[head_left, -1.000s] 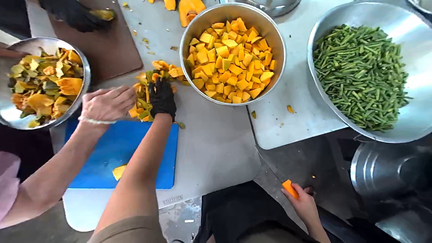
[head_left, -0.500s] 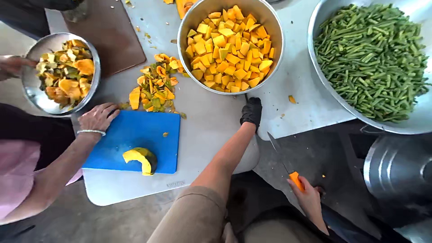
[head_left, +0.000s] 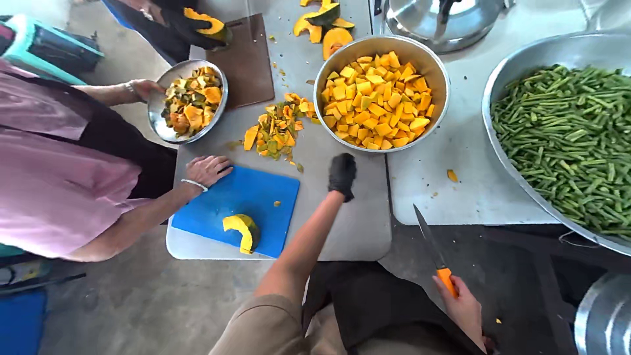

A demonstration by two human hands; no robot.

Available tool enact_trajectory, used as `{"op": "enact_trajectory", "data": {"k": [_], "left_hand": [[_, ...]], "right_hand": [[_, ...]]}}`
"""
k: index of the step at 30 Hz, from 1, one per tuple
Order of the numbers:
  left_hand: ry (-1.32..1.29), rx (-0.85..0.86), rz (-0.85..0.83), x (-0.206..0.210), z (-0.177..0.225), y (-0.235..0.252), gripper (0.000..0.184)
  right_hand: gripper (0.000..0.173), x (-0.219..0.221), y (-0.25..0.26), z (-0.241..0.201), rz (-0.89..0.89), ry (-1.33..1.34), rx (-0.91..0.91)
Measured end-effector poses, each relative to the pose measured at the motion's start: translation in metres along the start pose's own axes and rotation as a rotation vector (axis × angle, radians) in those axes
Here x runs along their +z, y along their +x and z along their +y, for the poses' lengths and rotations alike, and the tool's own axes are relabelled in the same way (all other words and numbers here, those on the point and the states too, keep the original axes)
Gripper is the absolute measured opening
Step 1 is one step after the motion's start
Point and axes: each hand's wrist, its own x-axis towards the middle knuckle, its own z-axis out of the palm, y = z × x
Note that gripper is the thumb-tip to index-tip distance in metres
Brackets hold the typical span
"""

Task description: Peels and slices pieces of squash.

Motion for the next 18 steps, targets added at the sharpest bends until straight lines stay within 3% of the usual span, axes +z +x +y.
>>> {"op": "enact_trajectory", "data": {"k": [2, 5, 7, 9, 11, 15, 18], "left_hand": [[-0.025, -0.089, 0.198, -0.05, -0.018, 0.02, 0.031], [0.185, -0.28, 0.281, -0.117, -0.038, 0.036, 0.047], [0.29, -0.387, 0.209, -0.136, -0.052, 0.029, 0.045], [0.325, -0.474, 0.013, -0.133, -0.068, 0.019, 0.043], [0.233, -0.44, -0.126, -0.12, -0.094, 0.019, 0.038], [-0.121, -0.238, 0.17, -0.145, -0.129, 0.043, 0.037], [-0.115, -0.219, 0.186, -0.186, -0.123, 0.032, 0.037]], "right_hand": [[0.043, 0.0, 0.01, -0.005, -0.037, -0.005, -0.046], [0.044, -0.006, 0.024, -0.017, -0.108, -0.076, -0.121], [0.046, -0.006, 0.031, -0.023, -0.122, -0.1, -0.151], [0.046, -0.002, 0.033, -0.027, -0.117, -0.095, -0.165], [0.046, 0.0, 0.033, -0.03, -0.133, -0.096, -0.167], [0.049, -0.004, 0.023, -0.027, -0.16, -0.158, -0.215], [0.048, -0.003, 0.013, -0.017, -0.126, -0.149, -0.202]]}}
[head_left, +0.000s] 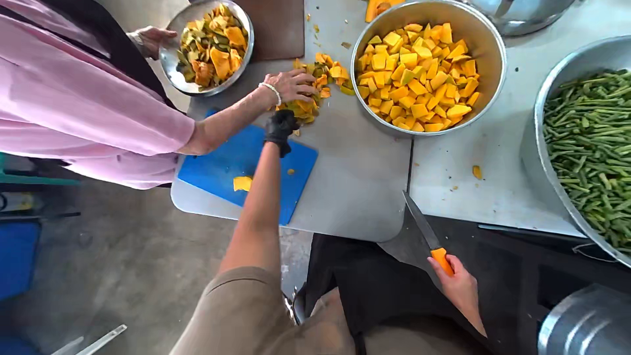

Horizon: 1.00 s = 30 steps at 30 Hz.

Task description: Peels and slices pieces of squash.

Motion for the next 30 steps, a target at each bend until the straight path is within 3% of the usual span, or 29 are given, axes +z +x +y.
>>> {"op": "enact_trajectory", "data": {"k": [3, 6, 9, 15, 21, 25, 30], "left_hand": [[0.448, -0.172, -0.087, -0.02, 0.001, -0.06, 0.042], [0.579, -0.28, -0.061, 0.006, -0.028, -0.112, 0.049], [0.511, -0.214, 0.042, 0.031, -0.056, -0.123, 0.032], [0.369, -0.242, 0.088, 0.056, -0.025, -0.086, 0.029], [-0.249, 0.218, 0.163, 0.084, 0.027, -0.015, 0.057], [-0.042, 0.32, 0.165, 0.05, 0.04, -0.074, 0.065], [0.192, 0.05, 0.463, -0.03, -0.034, -0.154, 0.043]], "right_hand": [[0.047, 0.005, -0.01, 0.001, 0.022, 0.037, 0.052], [0.046, 0.01, -0.011, 0.001, 0.004, 0.035, 0.07], [0.044, 0.014, -0.002, -0.003, -0.015, 0.021, 0.058], [0.044, 0.013, 0.023, -0.023, -0.026, 0.008, -0.038], [0.047, 0.011, 0.028, -0.035, -0.048, -0.02, -0.14], [0.045, 0.023, 0.024, -0.044, -0.065, 0.04, -0.138], [0.046, 0.036, 0.038, -0.068, -0.176, 0.038, -0.24]]}}
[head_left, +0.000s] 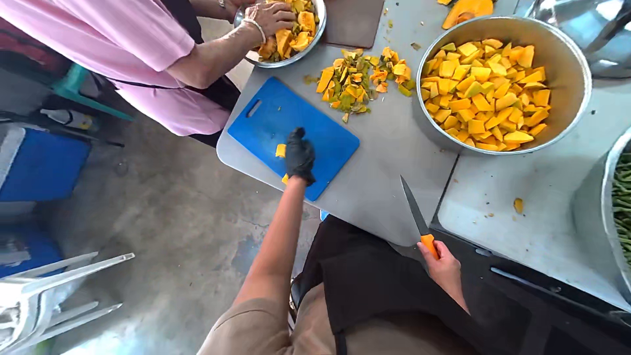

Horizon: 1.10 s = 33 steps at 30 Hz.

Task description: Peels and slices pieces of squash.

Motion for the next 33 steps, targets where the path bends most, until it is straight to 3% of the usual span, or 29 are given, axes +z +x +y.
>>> {"op": "enact_trajectory", "data": {"k": [3, 7, 8, 12, 15, 17, 20, 24, 29, 33], "left_hand": [[0.297, -0.131, -0.171, -0.05, -0.044, 0.011, 0.049], [0.563, 0.148, -0.511, -0.052, -0.084, 0.043, 0.085], [0.599, 0.227, -0.553, -0.045, -0.091, 0.049, 0.084], [0.637, 0.407, -0.78, -0.029, -0.097, 0.077, 0.051], [0.726, 0.443, -0.898, -0.044, -0.078, 0.093, 0.058], [0.732, 0.359, -0.861, -0.057, -0.064, 0.096, 0.066], [0.536, 0.098, -0.639, -0.075, -0.054, 0.099, 0.072], [0.18, -0.046, -0.403, -0.072, -0.075, 0.085, 0.086], [0.24, 0.021, -0.435, -0.063, -0.105, 0.041, 0.068], [0.356, 0.141, -0.629, -0.067, -0.115, 0.028, 0.068]], "right_hand": [[0.046, 0.007, 0.022, -0.02, -0.078, -0.049, -0.075], [0.046, 0.018, 0.041, -0.053, -0.135, -0.101, -0.146], [0.046, 0.023, 0.042, -0.064, -0.137, -0.107, -0.161], [0.048, 0.05, 0.049, -0.105, -0.187, -0.11, -0.114], [0.053, 0.081, 0.05, -0.132, -0.237, -0.08, -0.045], [0.054, 0.098, 0.047, -0.153, -0.247, -0.075, -0.018], [0.054, 0.127, 0.04, -0.176, -0.224, -0.011, -0.002], [0.054, 0.163, 0.03, -0.186, -0.174, 0.136, 0.062], [0.052, 0.194, 0.036, -0.186, -0.163, 0.242, 0.155], [0.055, 0.199, 0.051, -0.189, -0.231, 0.164, 0.264]]}}
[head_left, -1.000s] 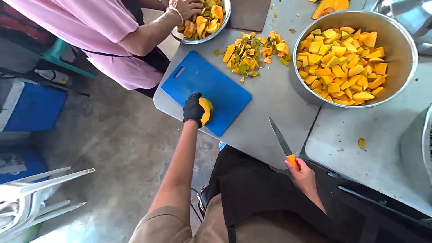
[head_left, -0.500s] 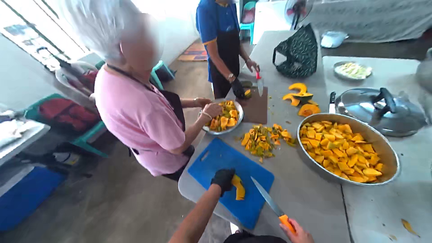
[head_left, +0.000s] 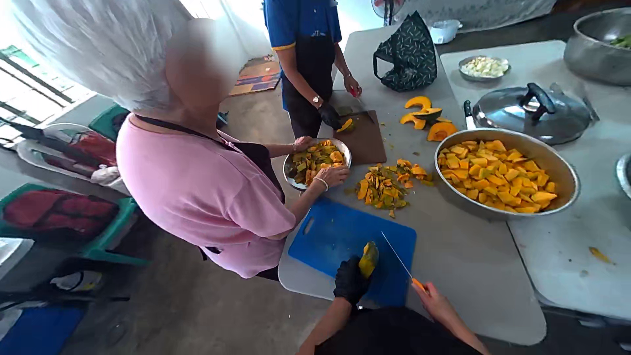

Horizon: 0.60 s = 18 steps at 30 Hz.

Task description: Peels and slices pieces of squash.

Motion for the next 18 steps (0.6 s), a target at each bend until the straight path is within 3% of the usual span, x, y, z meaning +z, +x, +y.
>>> {"op": "enact_trajectory", "data": {"k": [3, 7, 15, 18], "left_hand": [[0.03, 0.043, -0.122, -0.015, 0.012, -0.003, 0.073], [-0.258, 0.174, -0.189, -0.009, 0.012, 0.01, 0.075], [-0.464, -0.013, -0.341, 0.012, 0.023, 0.025, 0.087], [-0.58, -0.061, -0.369, 0.012, 0.034, 0.023, 0.077]], "right_hand": [[0.056, -0.002, 0.002, -0.006, -0.049, -0.124, 0.035], [0.056, -0.007, -0.01, -0.03, -0.078, -0.178, 0.057], [0.06, -0.026, -0.027, -0.05, 0.045, -0.208, -0.154], [0.061, -0.028, -0.027, -0.051, 0.017, -0.318, -0.261]]}}
